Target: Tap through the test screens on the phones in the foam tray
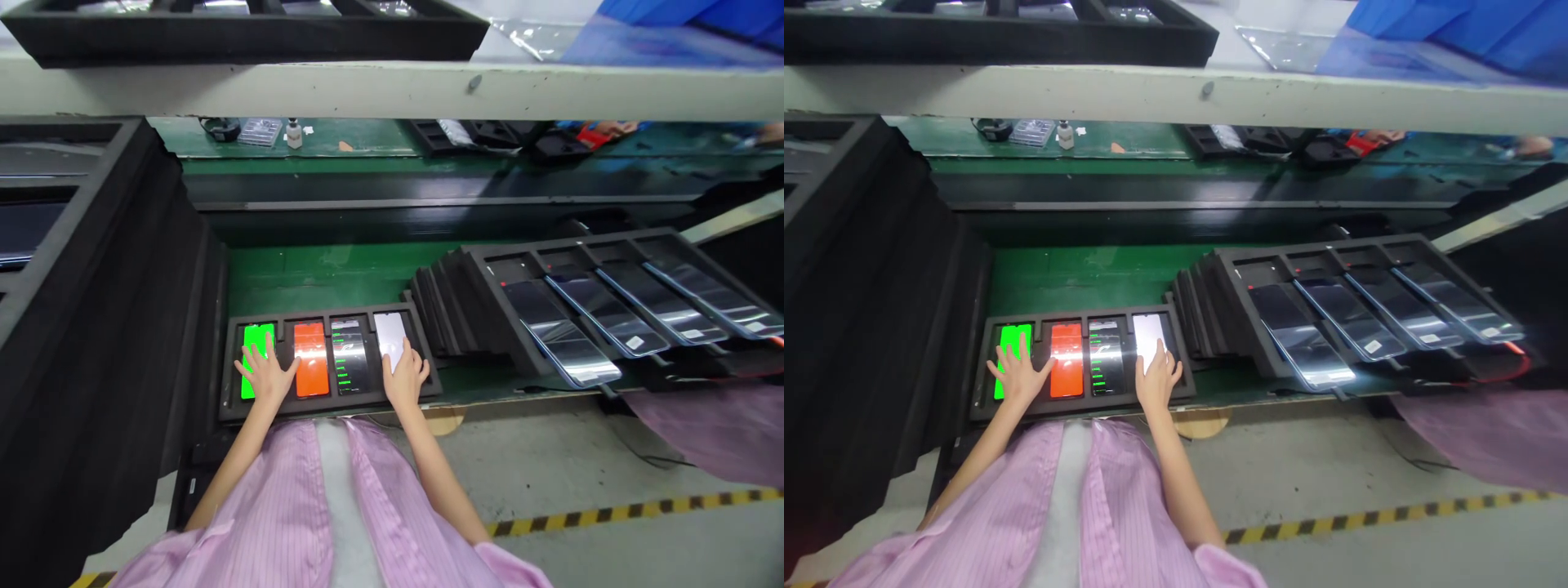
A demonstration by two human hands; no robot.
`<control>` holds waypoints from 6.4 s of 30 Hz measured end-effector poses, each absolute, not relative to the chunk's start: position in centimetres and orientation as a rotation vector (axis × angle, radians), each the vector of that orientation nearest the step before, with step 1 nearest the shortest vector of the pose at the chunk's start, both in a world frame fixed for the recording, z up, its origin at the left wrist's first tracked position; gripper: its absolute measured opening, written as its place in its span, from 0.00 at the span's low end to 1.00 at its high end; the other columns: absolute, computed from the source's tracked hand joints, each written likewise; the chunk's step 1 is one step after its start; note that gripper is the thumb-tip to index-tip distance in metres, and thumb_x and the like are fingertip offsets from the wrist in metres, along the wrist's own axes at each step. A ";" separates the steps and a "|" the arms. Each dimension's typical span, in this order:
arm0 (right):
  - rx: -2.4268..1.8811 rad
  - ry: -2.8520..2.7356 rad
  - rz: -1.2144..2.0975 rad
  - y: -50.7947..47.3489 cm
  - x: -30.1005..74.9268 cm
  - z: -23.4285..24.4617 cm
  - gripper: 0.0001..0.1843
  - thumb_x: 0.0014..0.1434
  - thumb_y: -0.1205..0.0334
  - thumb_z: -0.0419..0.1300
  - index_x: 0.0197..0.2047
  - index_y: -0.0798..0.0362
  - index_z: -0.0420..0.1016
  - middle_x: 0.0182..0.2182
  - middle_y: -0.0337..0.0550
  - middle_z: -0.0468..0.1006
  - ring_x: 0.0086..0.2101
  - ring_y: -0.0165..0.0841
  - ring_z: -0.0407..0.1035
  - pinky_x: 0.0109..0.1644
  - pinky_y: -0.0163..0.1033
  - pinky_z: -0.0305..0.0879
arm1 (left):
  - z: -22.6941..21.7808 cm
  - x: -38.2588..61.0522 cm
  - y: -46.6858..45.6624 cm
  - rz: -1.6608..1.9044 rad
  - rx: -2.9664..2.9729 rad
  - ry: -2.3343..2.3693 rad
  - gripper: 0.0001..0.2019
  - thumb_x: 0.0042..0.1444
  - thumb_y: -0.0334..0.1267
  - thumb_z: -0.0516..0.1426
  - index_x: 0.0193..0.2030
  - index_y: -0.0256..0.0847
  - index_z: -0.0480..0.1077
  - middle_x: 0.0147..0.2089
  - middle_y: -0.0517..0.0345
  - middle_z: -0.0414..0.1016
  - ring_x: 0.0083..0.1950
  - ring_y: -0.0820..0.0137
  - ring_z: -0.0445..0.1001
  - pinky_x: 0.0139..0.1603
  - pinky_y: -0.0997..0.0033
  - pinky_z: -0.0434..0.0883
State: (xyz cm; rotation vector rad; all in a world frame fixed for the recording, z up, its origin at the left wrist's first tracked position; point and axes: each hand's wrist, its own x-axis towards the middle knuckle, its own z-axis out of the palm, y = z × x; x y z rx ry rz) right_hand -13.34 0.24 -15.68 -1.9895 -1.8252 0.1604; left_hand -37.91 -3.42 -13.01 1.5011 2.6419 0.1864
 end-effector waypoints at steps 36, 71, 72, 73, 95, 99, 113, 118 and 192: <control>-1.918 -1.764 0.220 0.1 -11.7 -16.1 0.28 0.61 0.55 0.36 0.56 0.61 0.60 0.46 0.55 0.71 0.49 0.40 0.58 0.58 0.53 0.44 | -12.5 -36.8 -3.3 0.281 1.522 2.562 0.36 0.53 0.49 0.54 0.65 0.33 0.49 0.61 0.33 0.59 0.65 0.48 0.51 0.59 0.44 0.53; -2.076 -1.476 0.322 -0.1 -7.9 -17.8 0.30 0.59 0.53 0.39 0.59 0.62 0.55 0.50 0.63 0.65 0.51 0.48 0.58 0.51 0.51 0.53 | -14.0 -42.7 -8.0 0.552 1.497 2.621 0.29 0.59 0.46 0.46 0.62 0.28 0.53 0.61 0.30 0.55 0.63 0.49 0.53 0.58 0.46 0.56; -2.079 -1.453 0.343 -0.1 -7.7 -18.0 0.30 0.58 0.53 0.39 0.59 0.62 0.55 0.50 0.63 0.65 0.51 0.48 0.59 0.51 0.51 0.53 | -14.2 -42.9 -8.4 0.572 1.495 2.617 0.28 0.59 0.46 0.46 0.62 0.28 0.53 0.61 0.30 0.55 0.63 0.49 0.53 0.58 0.46 0.56; -2.079 -1.439 0.360 -0.1 -7.6 -18.1 0.30 0.58 0.53 0.39 0.59 0.62 0.55 0.50 0.62 0.65 0.51 0.47 0.59 0.51 0.50 0.54 | -14.3 -43.1 -8.8 0.597 1.487 2.614 0.28 0.59 0.46 0.45 0.62 0.29 0.53 0.61 0.31 0.55 0.63 0.49 0.53 0.58 0.47 0.57; -2.055 -1.496 0.534 -0.4 -6.5 -18.3 0.40 0.48 0.52 0.53 0.62 0.59 0.48 0.55 0.61 0.61 0.53 0.46 0.57 0.52 0.50 0.55 | -14.2 -45.6 -9.2 0.779 1.308 2.370 0.32 0.51 0.35 0.52 0.64 0.35 0.49 0.63 0.40 0.57 0.63 0.54 0.57 0.61 0.54 0.60; -2.069 -1.518 0.521 -0.3 -6.7 -18.1 0.39 0.48 0.52 0.52 0.62 0.58 0.48 0.55 0.60 0.61 0.53 0.47 0.57 0.51 0.50 0.55 | -14.3 -45.5 -9.2 0.770 1.339 2.371 0.32 0.52 0.35 0.52 0.64 0.39 0.49 0.64 0.42 0.54 0.65 0.54 0.53 0.63 0.53 0.57; -2.134 -1.559 0.425 -0.4 -7.5 -17.8 0.37 0.50 0.49 0.49 0.61 0.57 0.50 0.52 0.61 0.63 0.52 0.51 0.57 0.52 0.55 0.51 | -14.2 -44.2 -8.8 0.557 1.294 2.507 0.32 0.53 0.38 0.52 0.64 0.33 0.48 0.64 0.31 0.50 0.64 0.45 0.54 0.57 0.45 0.60; -2.150 -1.548 0.384 -0.3 -7.8 -17.7 0.36 0.51 0.49 0.48 0.61 0.55 0.51 0.52 0.59 0.63 0.52 0.51 0.57 0.52 0.56 0.50 | -14.7 -44.4 -8.9 0.626 1.240 2.470 0.33 0.52 0.36 0.52 0.65 0.37 0.47 0.65 0.36 0.49 0.66 0.49 0.51 0.59 0.47 0.58; -0.944 -2.675 0.308 -5.2 -21.1 -15.1 0.18 0.59 0.53 0.53 0.53 0.41 0.69 0.56 0.48 0.63 0.56 0.43 0.53 0.59 0.53 0.45 | -16.4 -46.8 -10.4 0.969 1.291 2.189 0.33 0.49 0.28 0.51 0.64 0.40 0.48 0.65 0.45 0.52 0.67 0.59 0.50 0.66 0.53 0.48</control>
